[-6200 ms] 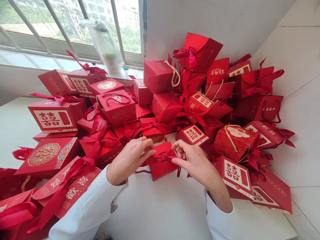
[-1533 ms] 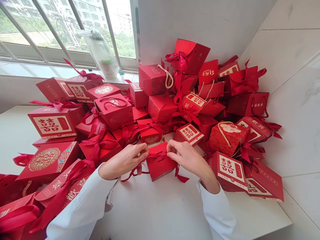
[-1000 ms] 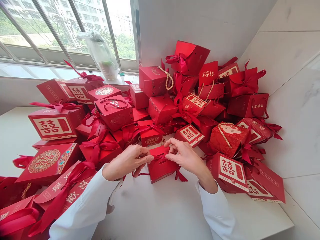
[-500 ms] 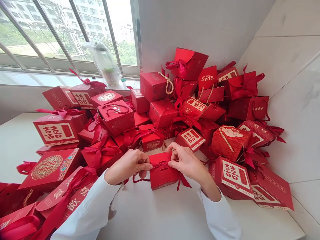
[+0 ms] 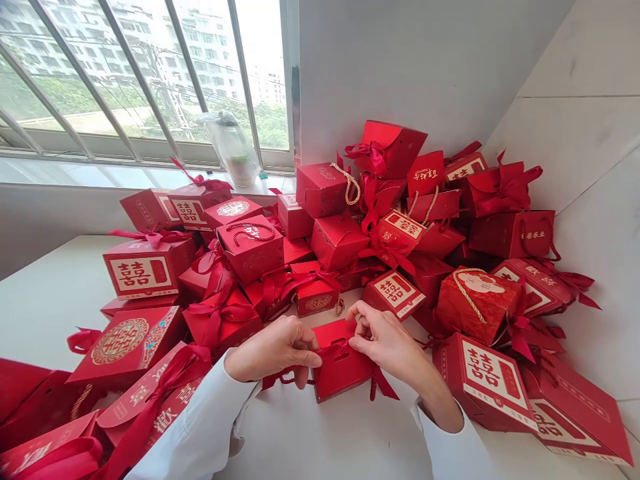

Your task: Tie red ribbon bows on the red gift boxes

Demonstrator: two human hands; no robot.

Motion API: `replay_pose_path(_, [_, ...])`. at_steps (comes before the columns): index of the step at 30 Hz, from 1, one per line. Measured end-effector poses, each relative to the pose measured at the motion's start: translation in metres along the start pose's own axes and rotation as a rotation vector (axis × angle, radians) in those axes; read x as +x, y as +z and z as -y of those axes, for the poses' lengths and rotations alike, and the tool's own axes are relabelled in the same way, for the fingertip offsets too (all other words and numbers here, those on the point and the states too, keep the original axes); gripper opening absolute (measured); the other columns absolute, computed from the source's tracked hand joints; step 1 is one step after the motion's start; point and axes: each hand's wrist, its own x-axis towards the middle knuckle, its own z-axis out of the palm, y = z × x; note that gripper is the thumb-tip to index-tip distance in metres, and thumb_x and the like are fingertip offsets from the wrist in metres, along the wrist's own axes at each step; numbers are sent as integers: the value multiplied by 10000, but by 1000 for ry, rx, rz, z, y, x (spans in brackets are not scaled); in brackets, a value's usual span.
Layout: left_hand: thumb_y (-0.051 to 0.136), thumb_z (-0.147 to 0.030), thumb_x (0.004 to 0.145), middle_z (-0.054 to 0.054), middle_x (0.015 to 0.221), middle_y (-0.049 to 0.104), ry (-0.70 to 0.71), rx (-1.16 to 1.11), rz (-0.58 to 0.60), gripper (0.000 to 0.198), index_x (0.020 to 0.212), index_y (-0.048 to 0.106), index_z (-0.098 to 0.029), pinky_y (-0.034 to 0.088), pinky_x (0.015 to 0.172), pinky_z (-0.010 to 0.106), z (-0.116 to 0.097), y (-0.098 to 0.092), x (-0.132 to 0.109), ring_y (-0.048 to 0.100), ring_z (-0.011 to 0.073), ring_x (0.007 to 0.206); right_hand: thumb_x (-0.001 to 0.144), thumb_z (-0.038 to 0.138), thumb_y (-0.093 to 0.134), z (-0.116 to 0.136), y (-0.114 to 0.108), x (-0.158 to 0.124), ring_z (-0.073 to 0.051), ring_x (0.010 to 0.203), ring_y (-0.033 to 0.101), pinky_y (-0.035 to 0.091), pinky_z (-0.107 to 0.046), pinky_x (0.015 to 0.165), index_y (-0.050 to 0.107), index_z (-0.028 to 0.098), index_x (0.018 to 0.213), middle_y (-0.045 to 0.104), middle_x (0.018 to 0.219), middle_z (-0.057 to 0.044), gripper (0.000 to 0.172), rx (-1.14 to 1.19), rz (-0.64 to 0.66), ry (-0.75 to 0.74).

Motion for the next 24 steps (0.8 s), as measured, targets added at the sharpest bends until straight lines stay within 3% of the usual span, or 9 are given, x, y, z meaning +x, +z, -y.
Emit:
replay_pose_path(9, [639, -301, 767, -29, 478, 633, 21, -192, 21, 190, 655, 659, -149, 408, 525, 175, 6, 5, 4, 534, 88, 460, 796, 251, 529, -11, 5, 6, -152, 595, 514, 350, -249, 524, 537, 224, 903, 573, 644, 26, 110, -48, 80, 6])
replay_pose_path(14, [605, -239, 796, -27, 487, 640, 10, -239, 29, 149, 809, 713, -138, 429, 556, 188, 5, 4, 4, 549, 97, 475, 784, 242, 533, -10, 6, 6, -156, 628, 524, 358, -254, 561, 549, 222, 888, 593, 677, 19, 107, -78, 60, -7])
replay_pose_path(19, [626, -285, 805, -9, 546, 649, 10, -255, 73, 175, 766, 697, -130, 430, 533, 192, -2, 2, 0, 578, 102, 480, 779, 238, 544, -7, 4, 7, -152, 626, 520, 358, -253, 560, 563, 214, 891, 593, 677, 20, 116, -80, 59, 20])
replay_pose_path(24, [716, -264, 758, 19, 802, 686, 219, 151, -180, 97, 802, 769, -195, 438, 682, 184, -9, 15, 6, 623, 135, 760, 763, 220, 551, -5, 4, 7, -143, 615, 510, 350, -248, 553, 574, 206, 869, 595, 669, 20, 109, -56, 33, -12])
